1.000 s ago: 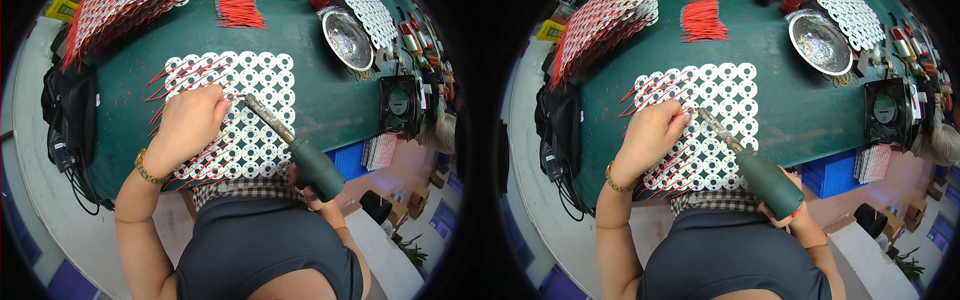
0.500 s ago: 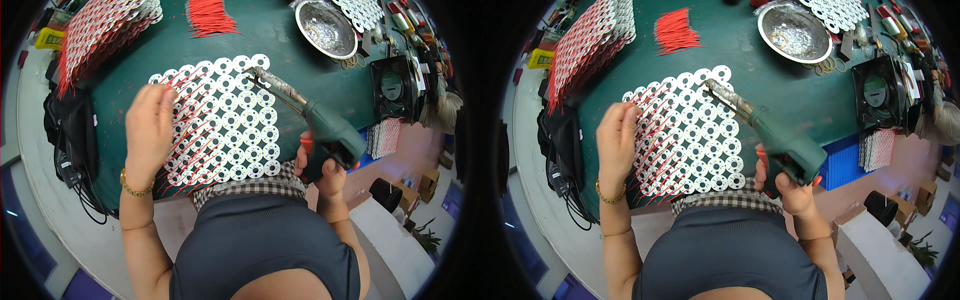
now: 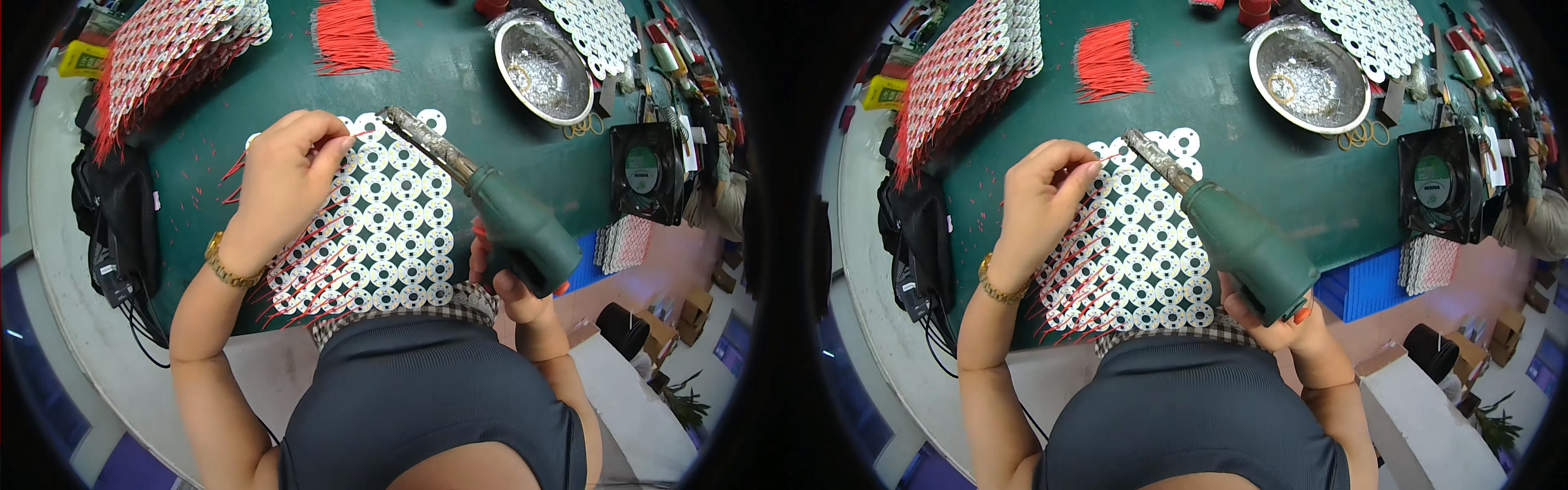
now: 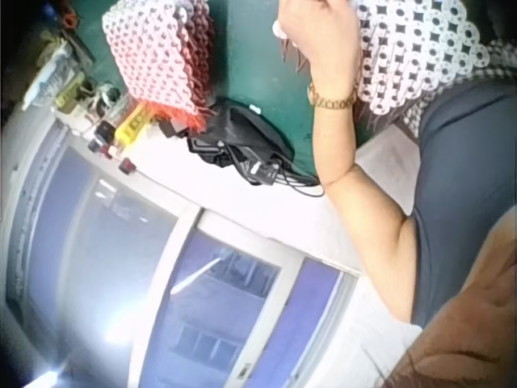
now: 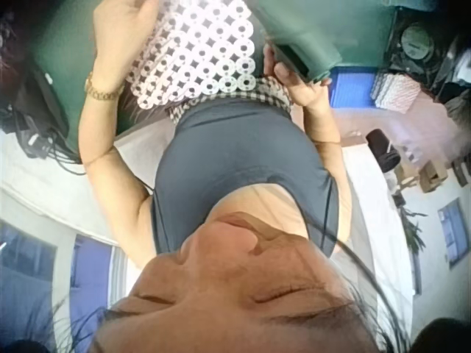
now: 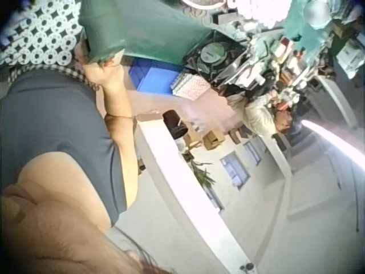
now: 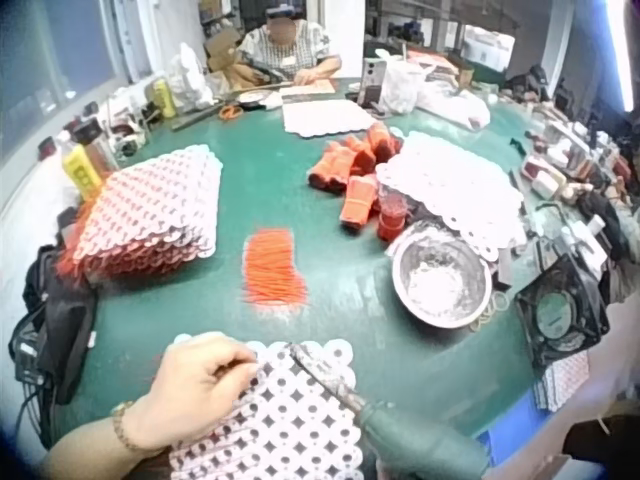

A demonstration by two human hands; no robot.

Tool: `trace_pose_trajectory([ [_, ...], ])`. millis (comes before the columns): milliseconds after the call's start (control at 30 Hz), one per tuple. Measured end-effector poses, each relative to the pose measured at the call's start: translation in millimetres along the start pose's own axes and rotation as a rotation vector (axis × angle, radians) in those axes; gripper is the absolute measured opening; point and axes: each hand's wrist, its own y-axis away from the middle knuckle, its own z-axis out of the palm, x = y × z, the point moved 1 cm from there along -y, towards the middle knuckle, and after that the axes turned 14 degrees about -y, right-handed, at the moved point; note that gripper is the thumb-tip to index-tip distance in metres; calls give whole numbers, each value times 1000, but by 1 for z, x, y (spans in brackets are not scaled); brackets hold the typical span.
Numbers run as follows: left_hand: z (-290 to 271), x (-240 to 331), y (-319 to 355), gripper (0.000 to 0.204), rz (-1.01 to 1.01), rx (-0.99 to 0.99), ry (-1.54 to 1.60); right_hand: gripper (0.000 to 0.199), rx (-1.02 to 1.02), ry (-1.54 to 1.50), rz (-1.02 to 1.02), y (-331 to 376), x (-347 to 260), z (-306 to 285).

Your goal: The person solders red wires onto a grid of circular LED components on an assembly line using a soldering iron.

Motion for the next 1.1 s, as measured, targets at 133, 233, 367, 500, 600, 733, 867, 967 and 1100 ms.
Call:
trace_pose_trajectory([
  [133, 14, -7, -7, 9, -85, -29, -28, 73, -49, 75, -152, -11, 1, 3],
  [233, 16, -13, -5, 9, -150, -11, -56, 46, -123, 125, -193, -20, -6, 1],
  [367, 18, -12, -6, 9, -196, -26, -57, 33, -107, 122, -156, -23, -13, 6],
  [500, 20, -11, -5, 9, -184, 32, -75, 43, -84, 164, -136, -24, -16, 11],
  [600, 22, -11, -3, 9, -148, 66, -102, 41, -93, 201, -158, -24, -15, 11],
  [733, 24, -12, -2, 10, -137, 84, -89, 41, -167, 304, -206, -23, -12, 7],
  [867, 23, -12, -1, 10, -144, 92, -90, 40, -114, 283, -166, -20, -13, 9],
  [967, 24, -11, -2, 9, -148, 109, -83, 41, -72, 278, -126, -16, -15, 11],
  [1100, 25, -13, -2, 7, -134, 109, -83, 46, -53, 316, -90, -16, -16, 11],
])
